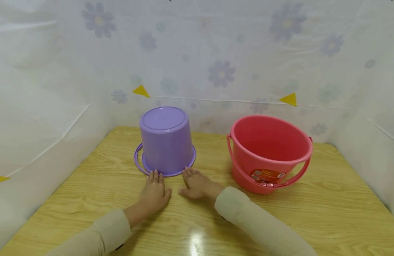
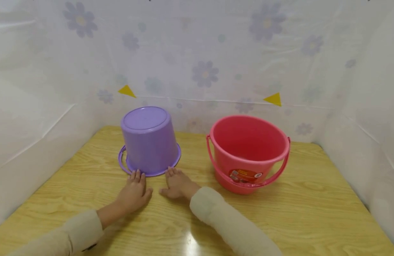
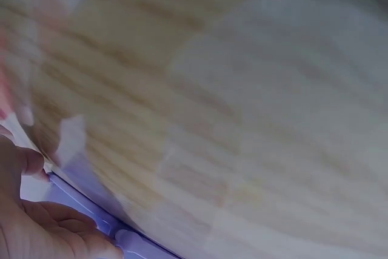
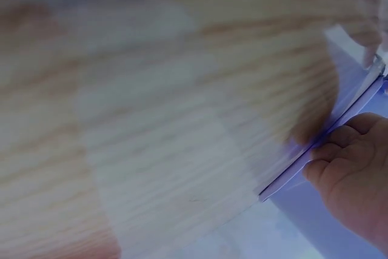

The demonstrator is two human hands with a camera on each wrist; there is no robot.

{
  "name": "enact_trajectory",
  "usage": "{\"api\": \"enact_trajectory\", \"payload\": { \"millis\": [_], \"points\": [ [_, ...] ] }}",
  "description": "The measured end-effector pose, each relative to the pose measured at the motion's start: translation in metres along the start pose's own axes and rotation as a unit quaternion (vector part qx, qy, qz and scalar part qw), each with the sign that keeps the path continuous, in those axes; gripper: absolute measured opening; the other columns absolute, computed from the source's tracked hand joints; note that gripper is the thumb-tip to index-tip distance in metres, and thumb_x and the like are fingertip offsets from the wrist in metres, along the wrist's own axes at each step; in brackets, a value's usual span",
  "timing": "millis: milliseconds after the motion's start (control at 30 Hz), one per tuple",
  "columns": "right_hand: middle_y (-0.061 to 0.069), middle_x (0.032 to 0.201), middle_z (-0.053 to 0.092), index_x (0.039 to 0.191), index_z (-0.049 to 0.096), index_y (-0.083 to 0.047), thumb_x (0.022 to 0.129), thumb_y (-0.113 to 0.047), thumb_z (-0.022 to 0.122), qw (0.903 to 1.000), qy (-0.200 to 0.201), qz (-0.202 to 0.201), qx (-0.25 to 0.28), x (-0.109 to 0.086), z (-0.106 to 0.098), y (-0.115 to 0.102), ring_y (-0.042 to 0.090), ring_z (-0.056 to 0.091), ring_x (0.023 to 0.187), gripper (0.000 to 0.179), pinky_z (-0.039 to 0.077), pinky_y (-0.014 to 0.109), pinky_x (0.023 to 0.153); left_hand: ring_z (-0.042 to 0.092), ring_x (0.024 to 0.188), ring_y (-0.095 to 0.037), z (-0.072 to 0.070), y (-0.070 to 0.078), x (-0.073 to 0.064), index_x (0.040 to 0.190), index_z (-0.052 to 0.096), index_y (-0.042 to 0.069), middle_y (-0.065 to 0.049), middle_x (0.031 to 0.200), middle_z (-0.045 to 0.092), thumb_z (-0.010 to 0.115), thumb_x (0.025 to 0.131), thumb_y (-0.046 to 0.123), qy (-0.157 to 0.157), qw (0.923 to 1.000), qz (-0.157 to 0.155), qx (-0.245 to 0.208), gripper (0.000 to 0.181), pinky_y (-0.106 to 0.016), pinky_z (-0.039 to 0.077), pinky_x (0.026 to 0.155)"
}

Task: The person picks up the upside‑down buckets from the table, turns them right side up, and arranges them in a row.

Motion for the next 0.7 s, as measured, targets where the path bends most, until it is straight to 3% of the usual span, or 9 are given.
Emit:
{"api": "enact_trajectory", "payload": {
  "millis": [267,500,700],
  "points": [
    [0.016,0.154,0.014,0.146,0.019,0.001,0.094,-0.047,0.044,1.0,-0.006,0.003,0.005,-0.002,0.001,-0.003,0.027,0.014,0.144,0.075,0.012,0.038,0.119,0.035,0.127,-0.053,-0.001,0.007,-0.005,0.123,0.043,-0.024,-0.042,0.131,0.039,0.054,0.089,0.02,0.006,0.9998,0.013,-0.01,0.057,-0.056,0.029,0.108],
    [0.017,0.154,0.016,0.146,0.021,0.002,0.095,-0.048,0.043,0.9997,-0.008,-0.018,0.01,-0.007,-0.001,-0.006,0.027,0.014,0.144,0.075,0.015,0.039,0.118,0.033,0.127,-0.053,-0.001,0.004,-0.005,0.124,0.041,-0.024,-0.042,0.132,0.038,0.053,0.09,0.018,-0.002,0.9997,-0.007,-0.023,0.055,-0.057,0.03,0.107],
    [0.021,0.153,0.016,0.145,0.02,0.005,0.095,-0.044,0.045,0.9994,-0.003,-0.012,0.031,-0.007,-0.007,0.01,0.032,0.012,0.144,0.074,0.013,0.039,0.119,0.036,0.126,-0.053,-0.002,0.002,-0.005,0.121,0.044,-0.024,-0.042,0.129,0.041,0.053,0.09,0.018,0.014,0.9996,-0.004,-0.025,0.053,-0.057,0.032,0.106]
  ]
}}
Point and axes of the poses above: each hand's wrist, its own x-axis towards the middle knuckle, its own z-axis out of the palm, y = z × x, the point moved 1 cm from there along x, towards the middle knuckle
